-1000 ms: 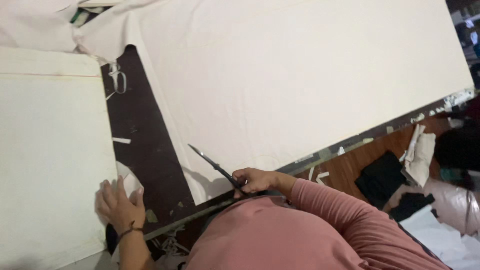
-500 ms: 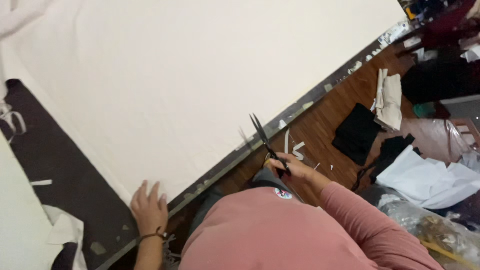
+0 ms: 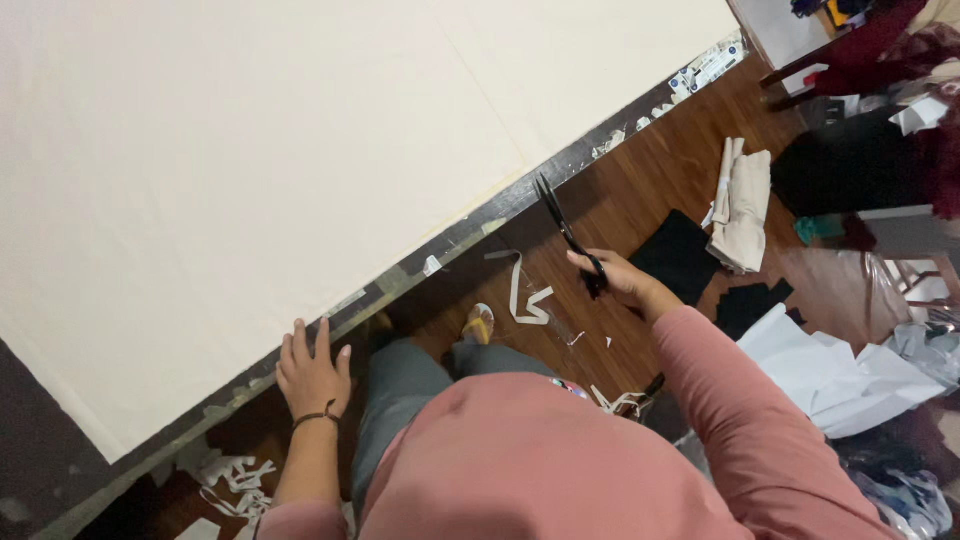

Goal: The person lays out a large piece of white fabric on a table, places a paper pattern on top, and traces the pattern onto the fabric with a pencil. They then use scissors to cut the fabric along the traced lines.

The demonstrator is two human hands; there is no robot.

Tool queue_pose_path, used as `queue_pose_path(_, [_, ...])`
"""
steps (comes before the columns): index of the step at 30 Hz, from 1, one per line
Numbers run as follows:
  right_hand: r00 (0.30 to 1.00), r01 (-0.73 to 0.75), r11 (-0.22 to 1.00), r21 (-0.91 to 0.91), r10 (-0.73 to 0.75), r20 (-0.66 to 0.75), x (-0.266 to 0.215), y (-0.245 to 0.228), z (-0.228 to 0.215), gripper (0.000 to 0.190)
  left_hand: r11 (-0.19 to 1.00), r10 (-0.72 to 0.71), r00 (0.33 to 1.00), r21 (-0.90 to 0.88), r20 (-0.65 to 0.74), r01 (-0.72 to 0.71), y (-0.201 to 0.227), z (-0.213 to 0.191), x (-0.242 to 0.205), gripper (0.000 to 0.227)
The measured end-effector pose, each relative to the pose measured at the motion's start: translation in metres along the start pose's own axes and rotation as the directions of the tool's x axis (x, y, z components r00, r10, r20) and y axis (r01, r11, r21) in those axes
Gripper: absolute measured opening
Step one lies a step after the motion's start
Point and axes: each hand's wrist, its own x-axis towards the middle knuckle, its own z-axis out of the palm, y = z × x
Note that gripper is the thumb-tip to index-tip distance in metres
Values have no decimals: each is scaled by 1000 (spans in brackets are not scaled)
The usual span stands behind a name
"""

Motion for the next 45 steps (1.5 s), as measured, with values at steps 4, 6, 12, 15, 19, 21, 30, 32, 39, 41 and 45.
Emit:
queue_pose_path(4, [999,51,988,-148,-48,26,18,-28,-11,53,997,-62,998,43,6,62,3,3,6,56])
queue_pose_path(6, [997,62,974,-216,-51,56,35,-34,-14,55,995,-38,999,89,-37,41,3,6,21,54])
queue_pose_path(12, [994,89,946,-312,-63,91,52,-49,-18,57,993,118,991,26,-57,-117,82,-25,61,47])
queue_pose_path(15, [995,84,954,-287,-65,73,57,-42,-17,54,959,283,959,23,-19,-282,131,-31,88,48])
queue_pose_path(19, [997,58,970,-235,-46,58,54,-28,-19,48,882,462,884,72,70,-467,184,-39,122,56])
queue_pose_path(21, [998,40,967,-251,-24,66,48,-30,-19,49,854,500,861,116,92,-508,194,-37,134,57])
queue_pose_path(30, [994,-18,925,-379,57,92,67,-63,-11,57,770,570,784,176,245,-614,207,-36,163,45])
queue_pose_path(32, [995,-18,915,-404,54,79,67,-64,-12,57,767,581,772,144,258,-626,216,-35,176,41])
queue_pose_path(39, [990,-79,922,-380,116,76,57,-103,-1,53,661,704,663,106,254,-743,264,-50,192,49])
queue_pose_path(41, [985,-113,930,-351,151,84,58,-126,3,53,662,684,658,111,314,-741,271,-50,193,50])
queue_pose_path(45, [989,-102,933,-344,131,62,63,-108,2,52,666,684,665,116,301,-737,266,-37,188,50])
